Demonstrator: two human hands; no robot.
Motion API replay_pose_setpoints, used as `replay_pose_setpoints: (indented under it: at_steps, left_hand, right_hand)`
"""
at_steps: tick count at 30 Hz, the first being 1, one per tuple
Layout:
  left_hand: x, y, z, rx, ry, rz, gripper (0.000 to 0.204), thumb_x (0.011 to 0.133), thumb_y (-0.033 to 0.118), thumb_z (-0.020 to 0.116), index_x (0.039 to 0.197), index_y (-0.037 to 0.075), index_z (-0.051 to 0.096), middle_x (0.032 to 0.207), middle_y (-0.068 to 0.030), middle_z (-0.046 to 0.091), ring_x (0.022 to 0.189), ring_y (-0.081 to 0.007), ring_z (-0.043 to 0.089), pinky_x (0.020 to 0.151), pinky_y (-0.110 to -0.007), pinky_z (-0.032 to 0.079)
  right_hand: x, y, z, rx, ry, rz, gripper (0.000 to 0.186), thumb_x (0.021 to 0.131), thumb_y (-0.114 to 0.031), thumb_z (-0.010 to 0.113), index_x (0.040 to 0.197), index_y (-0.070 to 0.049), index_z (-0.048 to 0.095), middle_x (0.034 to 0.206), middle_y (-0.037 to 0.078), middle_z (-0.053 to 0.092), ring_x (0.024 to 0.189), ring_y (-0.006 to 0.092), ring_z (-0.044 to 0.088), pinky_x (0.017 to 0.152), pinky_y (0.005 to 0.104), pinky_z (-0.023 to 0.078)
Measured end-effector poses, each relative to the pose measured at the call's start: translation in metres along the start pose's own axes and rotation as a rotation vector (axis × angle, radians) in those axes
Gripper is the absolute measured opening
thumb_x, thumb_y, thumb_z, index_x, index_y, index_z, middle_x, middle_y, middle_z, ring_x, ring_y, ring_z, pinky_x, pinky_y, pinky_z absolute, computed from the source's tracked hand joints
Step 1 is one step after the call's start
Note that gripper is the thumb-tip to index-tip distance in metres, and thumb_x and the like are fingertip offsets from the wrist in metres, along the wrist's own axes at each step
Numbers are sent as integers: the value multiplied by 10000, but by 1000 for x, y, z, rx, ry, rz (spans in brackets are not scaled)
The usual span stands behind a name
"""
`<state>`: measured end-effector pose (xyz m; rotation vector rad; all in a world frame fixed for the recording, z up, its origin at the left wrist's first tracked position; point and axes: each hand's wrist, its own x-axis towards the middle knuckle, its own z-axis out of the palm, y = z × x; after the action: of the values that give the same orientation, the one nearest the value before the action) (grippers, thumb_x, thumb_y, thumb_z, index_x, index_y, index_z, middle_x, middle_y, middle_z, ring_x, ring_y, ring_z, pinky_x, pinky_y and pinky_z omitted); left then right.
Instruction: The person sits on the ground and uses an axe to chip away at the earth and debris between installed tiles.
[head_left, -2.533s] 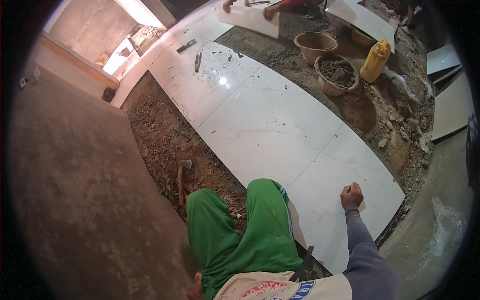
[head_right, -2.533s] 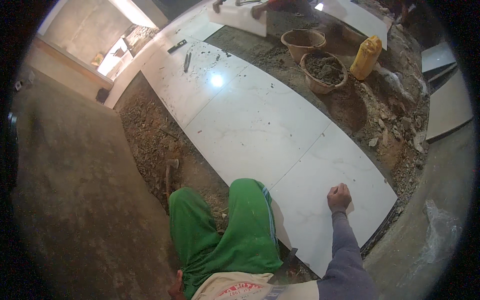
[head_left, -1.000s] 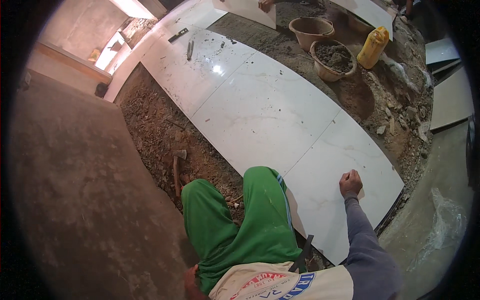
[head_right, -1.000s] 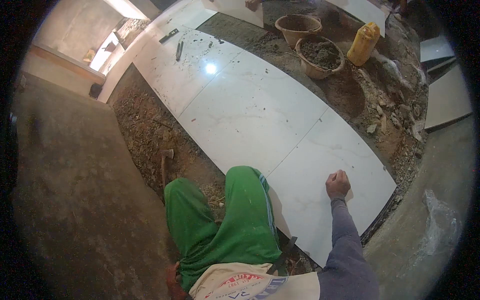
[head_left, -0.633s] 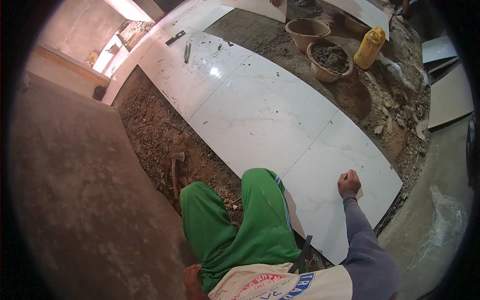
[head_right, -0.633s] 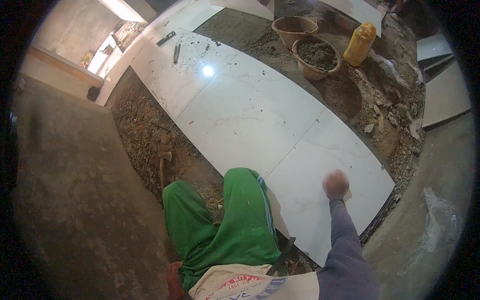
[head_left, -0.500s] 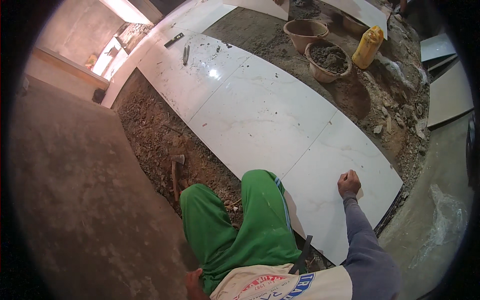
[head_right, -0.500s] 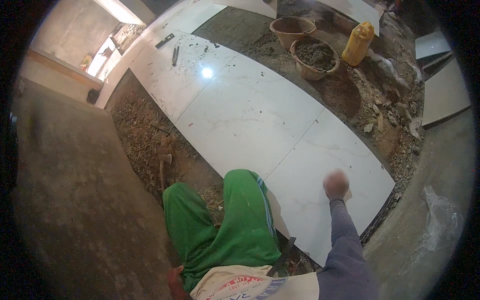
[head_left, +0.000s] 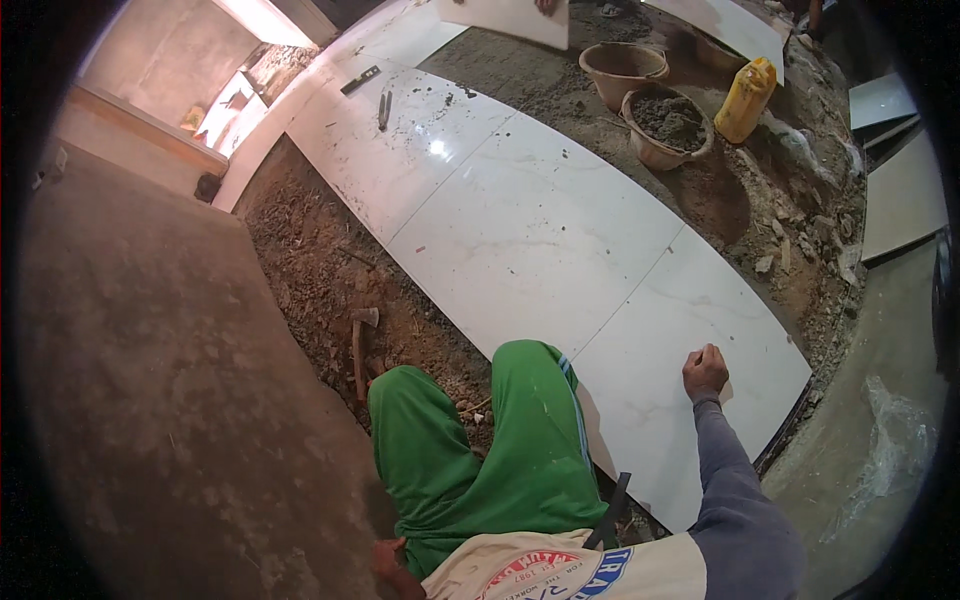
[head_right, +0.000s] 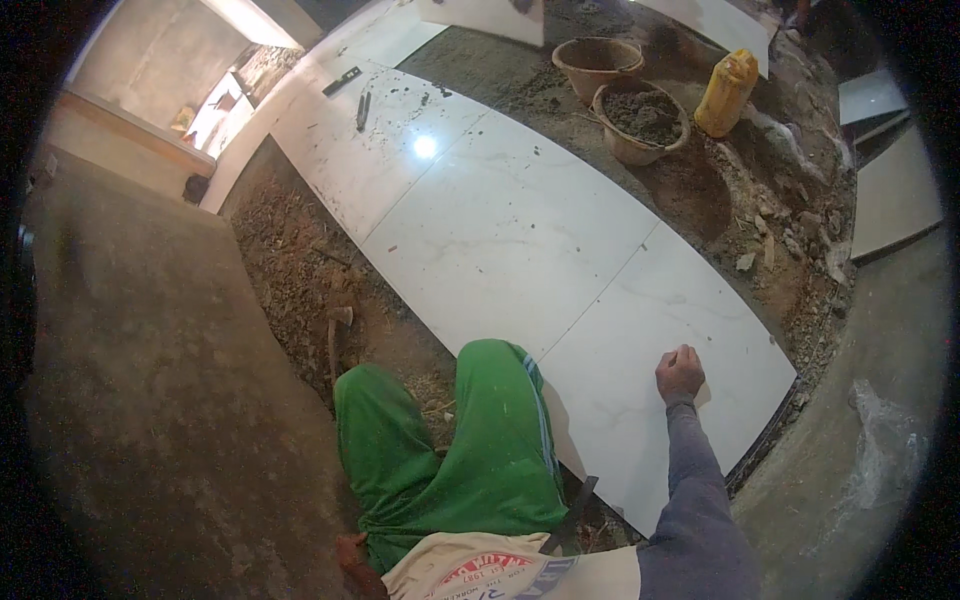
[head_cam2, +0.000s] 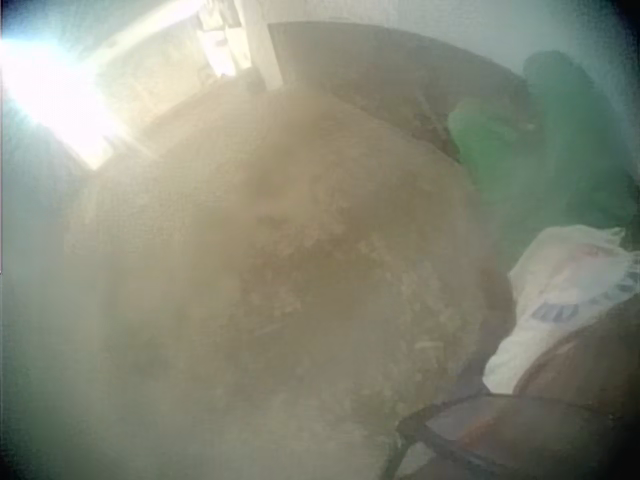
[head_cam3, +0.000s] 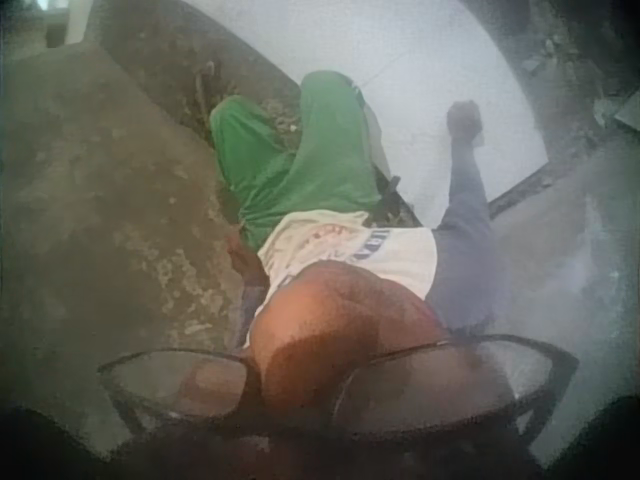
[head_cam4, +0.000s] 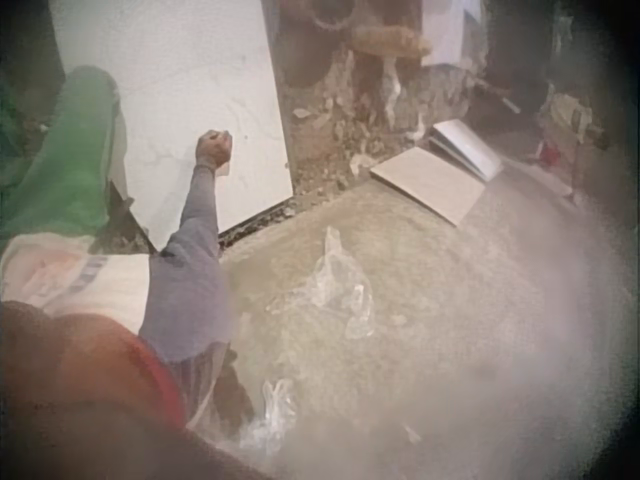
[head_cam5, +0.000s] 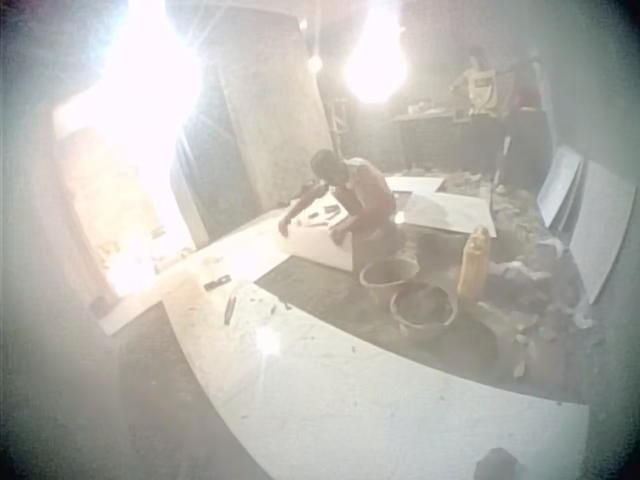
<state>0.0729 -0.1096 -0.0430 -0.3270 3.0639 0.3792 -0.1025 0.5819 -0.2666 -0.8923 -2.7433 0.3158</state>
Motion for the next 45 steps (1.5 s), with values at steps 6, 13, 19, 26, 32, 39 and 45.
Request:
replay_pose_setpoints:
  at_steps: [6, 13, 19, 26, 32, 39, 45]
  left_hand:
    - [-9, -19, 7, -323, 23, -396, 328, 913, 378, 684, 869, 62, 756, 881, -102, 722, 753, -199, 657, 793, -398, 538]
    - [-16, 1, -4, -336, 48, -304, 290, 914, 322, 675, 916, 39, 736, 893, -94, 706, 781, -186, 635, 801, -375, 517]
    - [-19, 15, 3, -396, 117, -345, 264, 914, 274, 668, 957, 19, 719, 904, -88, 692, 805, -175, 617, 808, -355, 499]
    - [-22, 94, -69, -595, -54, -675, 242, 915, 218, 660, 1003, -4, 700, 916, -80, 676, 833, -162, 595, 816, -332, 477]
    - [-35, 82, -131, -586, -661, -623, 206, 906, 54, 602, 1083, -9, 685, 952, -61, 669, 859, -183, 605, 815, -334, 488]
    - [-6, 15, -42, -194, -435, -490, 327, 970, 193, 552, 1197, -14, 663, 1028, -201, 703, 1016, -333, 669, 876, -400, 506]
    - [143, 11, 17, 39, -599, -448, 396, 969, 273, 585, 1247, -1, 653, 1178, -204, 688, 1126, -359, 647, 963, -440, 495]
  right_hand:
    - [1, -6, -2, 26, 24, 14, 130, 887, -148, 548, 828, -35, 518, 847, 160, 599, 784, 375, 619, 685, 506, 504]
    - [-2, -1, -1, 14, 36, 15, 127, 885, -151, 556, 826, -43, 527, 851, 155, 604, 781, 373, 623, 675, 511, 504]
    - [-3, 7, -7, 38, 18, 20, 124, 889, -152, 559, 824, -51, 529, 854, 137, 608, 795, 350, 634, 694, 484, 521]
    - [-8, 10, 7, 39, 34, -35, 138, 899, -166, 557, 819, -56, 531, 858, 139, 620, 790, 355, 634, 685, 473, 520]
    - [-2, -1, 5, 38, 34, -3, 176, 920, -196, 543, 807, -62, 532, 841, 130, 634, 751, 369, 636, 651, 488, 510]
    - [-13, -6, 22, -56, -1, -16, 214, 944, -251, 513, 825, -78, 551, 836, 118, 632, 741, 353, 638, 648, 473, 504]
    - [-4, 1, 24, -126, -89, 32, 246, 944, -305, 505, 830, -98, 573, 810, 116, 650, 741, 355, 637, 662, 474, 504]
